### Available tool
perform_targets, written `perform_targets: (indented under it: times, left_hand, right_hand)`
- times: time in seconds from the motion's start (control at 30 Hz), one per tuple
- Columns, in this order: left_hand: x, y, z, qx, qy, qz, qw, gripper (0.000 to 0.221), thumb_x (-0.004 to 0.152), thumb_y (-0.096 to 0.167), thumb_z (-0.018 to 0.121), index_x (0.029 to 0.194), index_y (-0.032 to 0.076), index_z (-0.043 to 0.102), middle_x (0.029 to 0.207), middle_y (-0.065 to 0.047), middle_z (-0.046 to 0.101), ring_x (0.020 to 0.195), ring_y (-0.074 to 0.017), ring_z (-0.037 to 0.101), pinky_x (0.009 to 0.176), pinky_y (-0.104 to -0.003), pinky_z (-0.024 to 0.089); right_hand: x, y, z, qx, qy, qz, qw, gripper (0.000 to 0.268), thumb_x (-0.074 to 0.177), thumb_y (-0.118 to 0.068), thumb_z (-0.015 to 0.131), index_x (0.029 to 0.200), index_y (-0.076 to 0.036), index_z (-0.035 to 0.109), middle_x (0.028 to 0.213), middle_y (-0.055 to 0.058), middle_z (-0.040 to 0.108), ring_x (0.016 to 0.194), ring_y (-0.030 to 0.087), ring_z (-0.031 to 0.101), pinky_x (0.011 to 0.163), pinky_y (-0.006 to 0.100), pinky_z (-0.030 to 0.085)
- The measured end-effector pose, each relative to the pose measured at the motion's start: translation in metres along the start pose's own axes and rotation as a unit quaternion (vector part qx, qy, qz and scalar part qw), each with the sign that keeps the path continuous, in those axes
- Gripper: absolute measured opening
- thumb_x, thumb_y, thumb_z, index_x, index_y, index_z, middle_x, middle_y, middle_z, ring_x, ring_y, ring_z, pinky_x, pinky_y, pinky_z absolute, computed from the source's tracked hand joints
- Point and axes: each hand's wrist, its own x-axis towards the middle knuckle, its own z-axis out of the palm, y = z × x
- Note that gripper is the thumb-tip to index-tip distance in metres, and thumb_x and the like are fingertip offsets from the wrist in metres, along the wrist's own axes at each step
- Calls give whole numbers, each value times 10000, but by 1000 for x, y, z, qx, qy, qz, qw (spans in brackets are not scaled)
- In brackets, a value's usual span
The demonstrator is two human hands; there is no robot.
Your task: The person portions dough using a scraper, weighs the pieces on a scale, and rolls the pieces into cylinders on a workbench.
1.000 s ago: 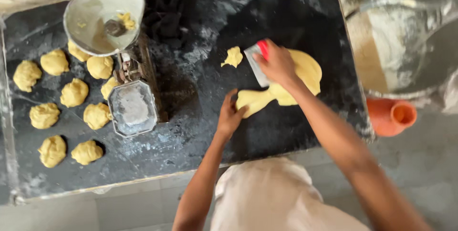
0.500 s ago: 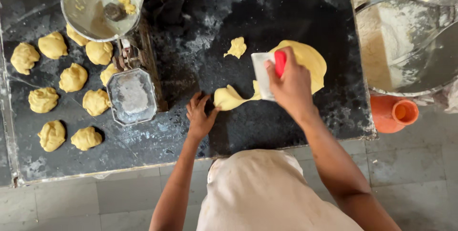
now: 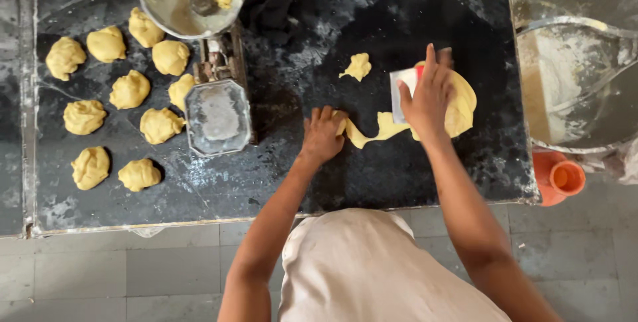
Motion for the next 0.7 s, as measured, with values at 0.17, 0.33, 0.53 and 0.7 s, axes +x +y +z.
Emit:
perform_targets:
  times: [0.17, 0.33, 0.53, 0.7]
  left_hand:
    - [-23, 6, -93, -63, 82, 124, 987, 697, 676, 97, 792, 1347, 166, 614, 1279, -137, 569, 1184, -375, 515, 1013, -475, 438]
    - [-68, -19, -212, 59, 141, 70, 986, 863, 723, 75, 786, 1520, 170, 468, 1459, -183, 495, 1307, -411, 461, 1074, -502, 374]
    - [-100, -51, -256, -333, 344, 178, 860, 871, 975, 147, 760, 1670, 171, 235, 1740, -106, 221, 1608, -260, 243, 1335, -431, 207]
    - [-146, -34, -208, -247, 190, 89, 946, 517, 946, 221, 746, 1405, 57, 574, 1415, -149, 631, 1289, -279, 601, 1064, -401, 482]
  right_hand:
    - [-75, -62, 20, 68, -118, -142, 980, 455, 951, -234, 715, 1322, 1, 598, 1211, 241, 670, 1108, 422, 655, 980, 493, 509]
    - [-116, -92, 25, 234, -269, -26, 934, 411, 883, -122, 713, 1289, -68, 671, 1120, 146, 729, 923, 286, 704, 807, 375, 567]
    - [-101, -176, -37, 456, -301, -93, 832, 356, 907, -69, 737, 1254, -39, 667, 1061, 60, 736, 919, 84, 683, 842, 274, 570]
    - [-102, -220, -36, 595, -288, -48, 749, 206, 965, -52, 714, 1163, 1, 694, 1147, 46, 671, 990, 82, 655, 814, 247, 568]
